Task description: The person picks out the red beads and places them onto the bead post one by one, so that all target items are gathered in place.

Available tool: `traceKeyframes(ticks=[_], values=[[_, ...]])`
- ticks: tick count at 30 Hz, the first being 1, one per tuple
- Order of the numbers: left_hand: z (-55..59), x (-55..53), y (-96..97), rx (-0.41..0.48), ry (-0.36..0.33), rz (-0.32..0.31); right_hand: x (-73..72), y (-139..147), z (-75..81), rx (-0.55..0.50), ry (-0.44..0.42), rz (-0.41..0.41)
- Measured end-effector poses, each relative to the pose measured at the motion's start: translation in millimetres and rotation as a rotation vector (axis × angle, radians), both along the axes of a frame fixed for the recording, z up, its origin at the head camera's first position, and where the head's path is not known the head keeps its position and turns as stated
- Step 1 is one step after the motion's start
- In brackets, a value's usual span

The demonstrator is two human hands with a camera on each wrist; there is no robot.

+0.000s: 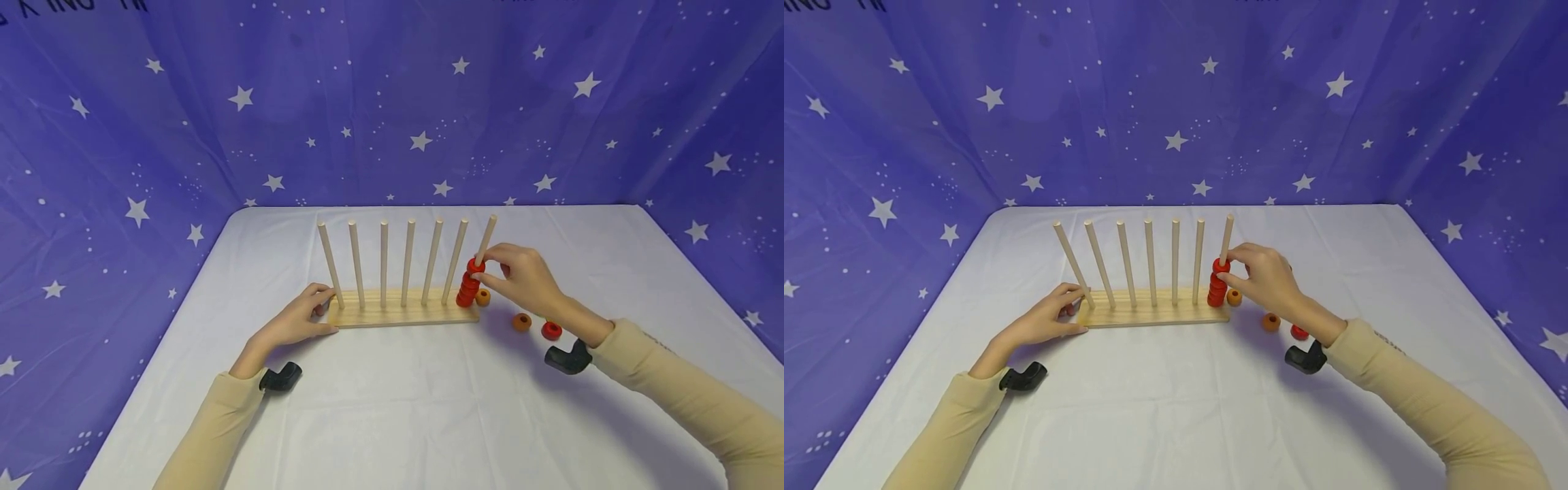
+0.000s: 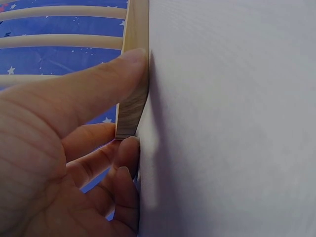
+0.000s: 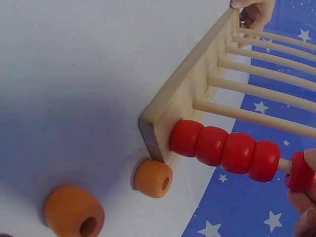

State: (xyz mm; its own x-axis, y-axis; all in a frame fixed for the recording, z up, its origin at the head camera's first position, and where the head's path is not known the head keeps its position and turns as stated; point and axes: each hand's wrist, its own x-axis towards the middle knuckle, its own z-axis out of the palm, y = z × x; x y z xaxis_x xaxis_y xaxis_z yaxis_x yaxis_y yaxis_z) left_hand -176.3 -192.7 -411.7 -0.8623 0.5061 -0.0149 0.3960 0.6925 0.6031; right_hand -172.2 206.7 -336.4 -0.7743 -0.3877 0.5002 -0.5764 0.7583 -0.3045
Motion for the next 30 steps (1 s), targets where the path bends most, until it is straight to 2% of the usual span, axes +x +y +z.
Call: traceKeyframes(ticks=[8, 13, 21, 27, 30], values=[[-1.5, -0.8, -0.2, 0.001, 0.001, -0.002, 0.6, 0.6, -8.0, 0.004, -0.038, -0.004], [-1.5, -0.7, 0.0, 0.001, 0.001, 0.000, -0.8, 1.1, -11.6, -0.005, -0.032, 0.004], [-2.2, -0.3, 0.1, 0.004, -0.002, 0.005, -0.2, 4.4, -12.7, -0.005, -0.062, -0.003], [-2.0, -0.5, 0.9, -0.001, -0.001, 0.011, 1.5, 12.1, -12.8, 0.031, -0.109, 0.000], [-1.0, -0.2, 1.0, 0.000, 0.001, 0.010, 1.9, 17.0, -13.4, 0.040, -0.106, 0.002]])
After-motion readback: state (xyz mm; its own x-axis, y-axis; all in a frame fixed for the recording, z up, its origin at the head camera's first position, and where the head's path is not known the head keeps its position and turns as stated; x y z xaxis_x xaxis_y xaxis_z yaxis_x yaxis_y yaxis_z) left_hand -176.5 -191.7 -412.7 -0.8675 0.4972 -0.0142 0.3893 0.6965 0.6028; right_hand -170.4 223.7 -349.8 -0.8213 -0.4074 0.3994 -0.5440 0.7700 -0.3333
